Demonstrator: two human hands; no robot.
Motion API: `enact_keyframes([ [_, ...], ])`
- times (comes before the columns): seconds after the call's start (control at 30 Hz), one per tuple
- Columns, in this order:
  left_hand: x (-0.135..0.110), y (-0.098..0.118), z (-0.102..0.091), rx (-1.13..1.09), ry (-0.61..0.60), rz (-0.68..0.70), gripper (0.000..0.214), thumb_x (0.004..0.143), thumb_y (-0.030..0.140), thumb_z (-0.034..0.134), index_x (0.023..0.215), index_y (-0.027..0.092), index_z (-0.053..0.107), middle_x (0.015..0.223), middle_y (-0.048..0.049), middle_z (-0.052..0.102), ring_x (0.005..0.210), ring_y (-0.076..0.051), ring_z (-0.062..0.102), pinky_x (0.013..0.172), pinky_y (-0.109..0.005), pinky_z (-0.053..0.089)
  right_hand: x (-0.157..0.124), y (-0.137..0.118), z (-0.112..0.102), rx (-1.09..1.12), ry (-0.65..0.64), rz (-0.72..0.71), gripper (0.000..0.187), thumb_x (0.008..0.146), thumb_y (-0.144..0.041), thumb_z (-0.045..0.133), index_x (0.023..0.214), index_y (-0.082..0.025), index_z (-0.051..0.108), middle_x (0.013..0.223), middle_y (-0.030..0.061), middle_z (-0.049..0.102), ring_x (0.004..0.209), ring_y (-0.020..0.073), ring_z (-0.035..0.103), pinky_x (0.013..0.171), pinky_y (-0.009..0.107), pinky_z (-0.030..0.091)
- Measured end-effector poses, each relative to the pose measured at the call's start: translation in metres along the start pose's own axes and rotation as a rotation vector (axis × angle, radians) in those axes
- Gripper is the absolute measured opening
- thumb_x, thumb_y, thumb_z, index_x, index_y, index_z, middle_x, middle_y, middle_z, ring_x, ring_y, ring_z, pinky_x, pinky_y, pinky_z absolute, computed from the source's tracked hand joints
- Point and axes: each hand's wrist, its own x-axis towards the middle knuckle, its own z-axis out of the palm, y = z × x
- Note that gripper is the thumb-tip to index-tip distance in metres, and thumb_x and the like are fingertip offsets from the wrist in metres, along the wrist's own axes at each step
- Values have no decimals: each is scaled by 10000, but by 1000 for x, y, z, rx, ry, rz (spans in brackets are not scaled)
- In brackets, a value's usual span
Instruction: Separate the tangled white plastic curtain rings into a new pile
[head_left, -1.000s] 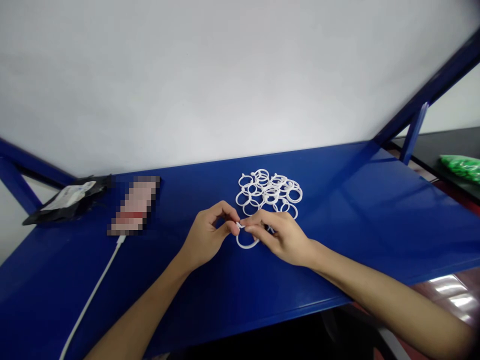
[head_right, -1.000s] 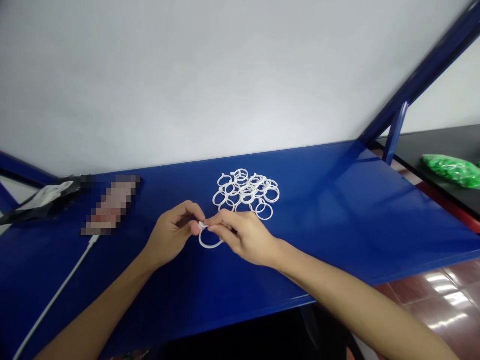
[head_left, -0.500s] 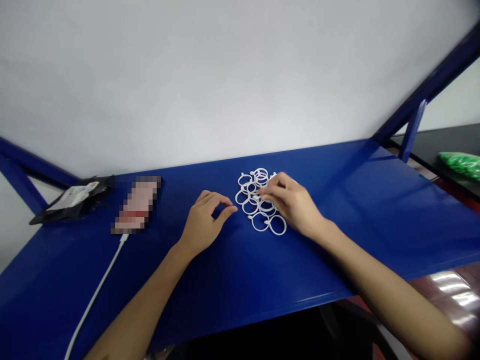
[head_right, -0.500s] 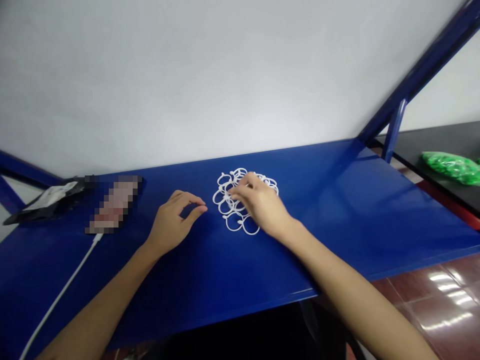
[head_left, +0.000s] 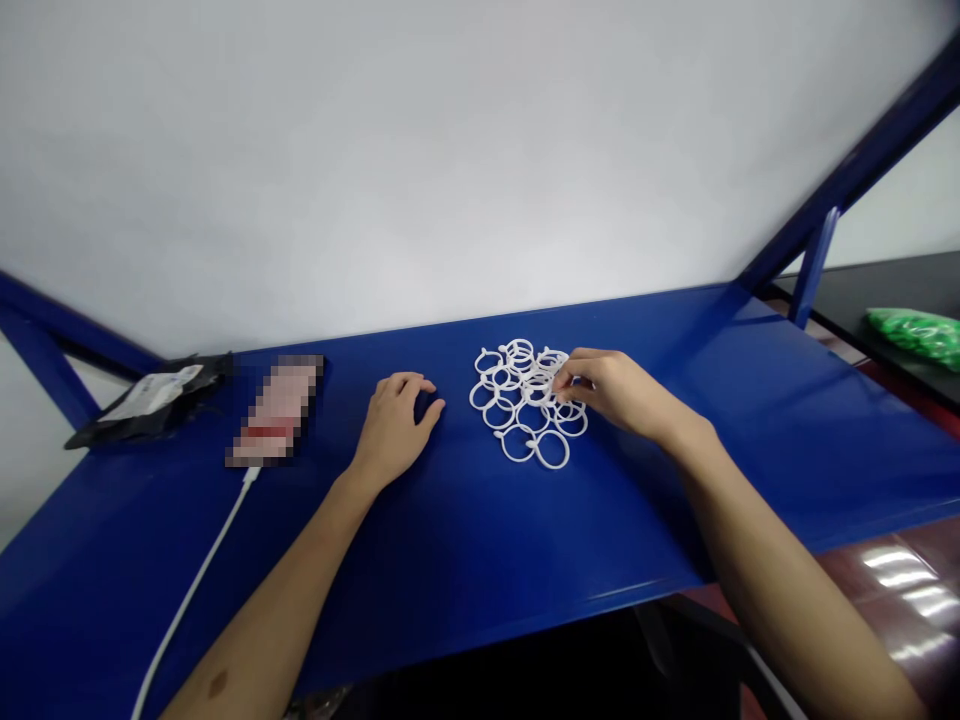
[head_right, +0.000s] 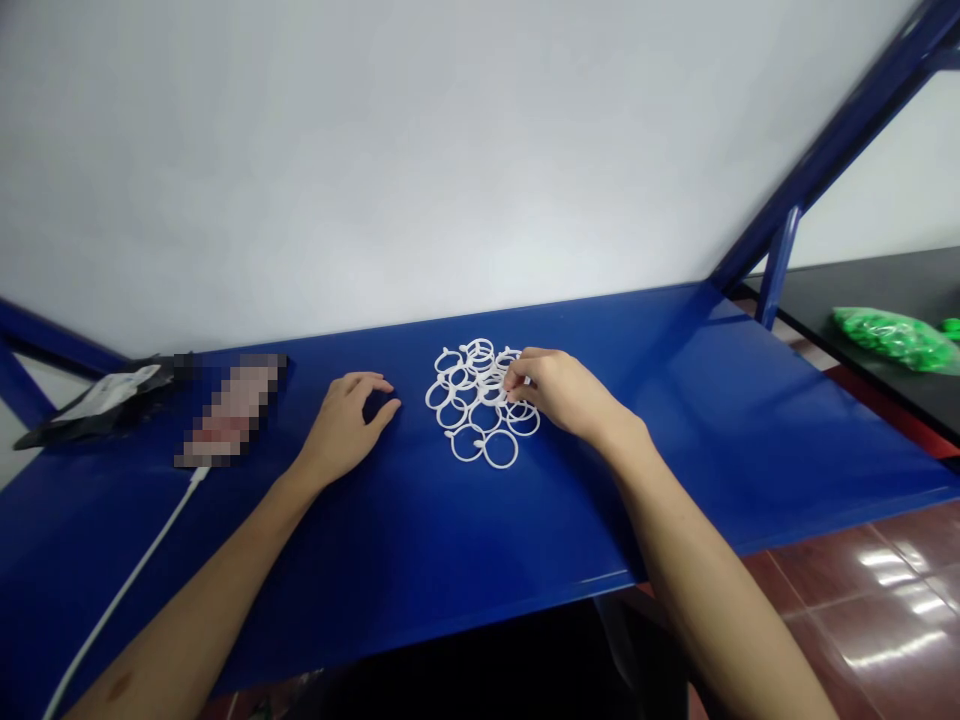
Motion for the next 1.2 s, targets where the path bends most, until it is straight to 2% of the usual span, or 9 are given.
enact_keyframes([
  [0.13,0,3,-1,4,-2,-1,169,930,315,566,1047,202,613,1224,-109,595,1195,-293,509,1052,-482,413,1,-1,0,-75,56,34,80,899,-236,635,915,-202,706,910,35,696,747,156,627,685,316,480],
  [0.27,0,6,-3,-1,-15,-18,173,931,317,560,1047,198,609,1232,-117,590,1210,-301,504,1053,-489,413,1,-12,3,-93,182,-7,175,959,-333,610,905,-187,692,874,41,700,701,145,608,647,301,461],
  [0.43,-1,6,0,19,1,-17,200,931,321,553,1065,187,615,1270,-132,591,1257,-310,494,1100,-501,395,-3,-42,29,-89,232,-156,269,1018,-369,513,963,-182,698,923,63,709,791,166,638,713,307,498],
  [0.53,-1,3,5,45,-2,-20,287,942,346,535,1156,169,604,1378,-161,553,1363,-333,436,1146,-515,368,-9,-65,53,-73,125,-348,374,982,-482,550,1071,-154,707,1010,103,704,946,224,637,822,362,526],
  [0.6,-1,2,7,65,-18,-23,340,949,354,521,1217,156,587,1434,-177,526,1406,-345,410,1170,-532,344,-14,-79,67,-52,-3,-479,593,893,-632,601,1221,-144,670,1256,151,645,1171,288,575,988,449,484],
  [0.63,-1,2,8,76,-24,-22,353,953,355,515,1232,150,583,1448,-182,520,1415,-348,407,1181,-538,331,-17,-84,74,-40,-69,-521,667,869,-666,606,1285,-145,639,1365,163,588,1302,315,496,1073,481,427],
  [0.7,-2,2,9,97,-26,-12,360,959,353,505,1238,141,585,1458,-186,518,1423,-349,406,1196,-540,311,-22,-91,84,-25,-197,-558,777,839,-701,614,1378,-143,572,1499,174,478,1433,334,367,1169,505,318],
  [0.8,-2,3,8,121,-16,-3,363,960,351,503,1233,129,592,1451,-189,530,1416,-352,420,1195,-530,321,-27,-93,91,-13,-320,-545,818,849,-690,611,1444,-139,504,1561,182,401,1477,332,312,1218,506,229],
  [1.2,-2,3,10,146,8,24,342,955,339,514,1214,130,592,1432,-198,547,1405,-361,435,1174,-556,350,-28,-94,91,-16,-359,-513,768,897,-654,572,1454,-132,489,1568,187,390,1493,312,290,1243,489,169],
])
